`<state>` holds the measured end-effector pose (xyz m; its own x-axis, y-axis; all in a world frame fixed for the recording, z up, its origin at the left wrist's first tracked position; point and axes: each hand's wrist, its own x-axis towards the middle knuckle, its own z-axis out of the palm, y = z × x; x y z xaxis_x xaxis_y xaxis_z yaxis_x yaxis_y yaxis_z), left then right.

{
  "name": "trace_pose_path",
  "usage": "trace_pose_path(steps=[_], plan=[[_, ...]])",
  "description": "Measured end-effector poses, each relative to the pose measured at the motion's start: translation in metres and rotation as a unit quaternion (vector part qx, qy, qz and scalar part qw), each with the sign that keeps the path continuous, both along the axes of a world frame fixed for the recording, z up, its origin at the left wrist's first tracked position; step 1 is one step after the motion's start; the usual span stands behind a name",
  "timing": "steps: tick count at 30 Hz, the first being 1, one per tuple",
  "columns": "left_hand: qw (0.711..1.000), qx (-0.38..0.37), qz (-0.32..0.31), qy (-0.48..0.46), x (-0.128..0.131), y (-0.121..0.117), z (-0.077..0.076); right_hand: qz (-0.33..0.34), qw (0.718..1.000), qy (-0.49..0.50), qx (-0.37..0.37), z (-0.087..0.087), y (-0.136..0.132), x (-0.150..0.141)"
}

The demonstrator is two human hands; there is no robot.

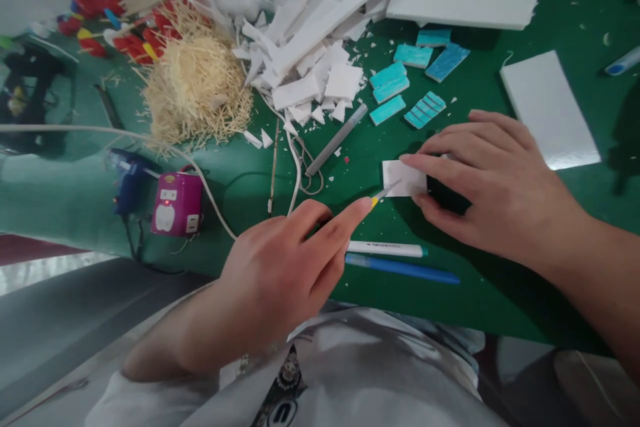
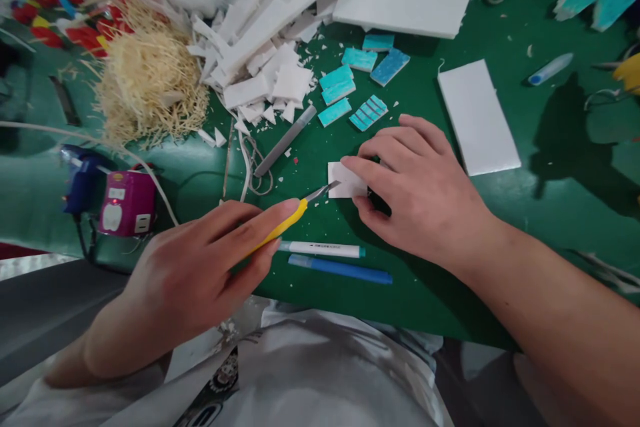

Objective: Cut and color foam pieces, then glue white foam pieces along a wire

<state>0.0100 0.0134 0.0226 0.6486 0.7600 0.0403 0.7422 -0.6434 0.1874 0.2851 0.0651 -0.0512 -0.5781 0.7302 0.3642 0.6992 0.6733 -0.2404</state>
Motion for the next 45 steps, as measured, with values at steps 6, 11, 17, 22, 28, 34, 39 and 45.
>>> trace_pose_path(steps=[6,11,17,22,28,34,39,45], plan=[[0.999,0.002,-0.006,0.039,0.003,0.004,-0.004,0.010,0.999,-0.009,0.034,-0.005,0.003,0.000],[0.999,0.005,-0.006,0.053,0.002,0.003,-0.007,0.028,0.997,0.010,0.071,-0.007,0.004,0.000],[0.998,0.009,-0.007,0.065,0.000,0.004,-0.004,0.018,0.999,0.007,0.046,-0.005,0.002,-0.001],[0.998,0.015,-0.008,0.061,-0.001,0.004,-0.006,0.015,0.999,0.010,0.048,-0.006,0.002,0.000],[0.999,0.032,-0.003,0.031,-0.003,0.002,-0.011,0.014,0.998,0.009,0.052,-0.006,0.003,0.001],[0.999,0.028,-0.023,0.027,-0.003,0.003,-0.007,0.023,0.998,0.014,0.049,-0.006,0.003,0.001],[0.999,0.023,-0.016,0.041,-0.001,0.004,-0.010,0.015,0.999,0.007,0.035,-0.006,0.002,0.001],[0.999,0.023,-0.018,0.038,-0.002,0.003,-0.011,0.019,0.999,-0.005,0.044,-0.006,0.003,0.001]])
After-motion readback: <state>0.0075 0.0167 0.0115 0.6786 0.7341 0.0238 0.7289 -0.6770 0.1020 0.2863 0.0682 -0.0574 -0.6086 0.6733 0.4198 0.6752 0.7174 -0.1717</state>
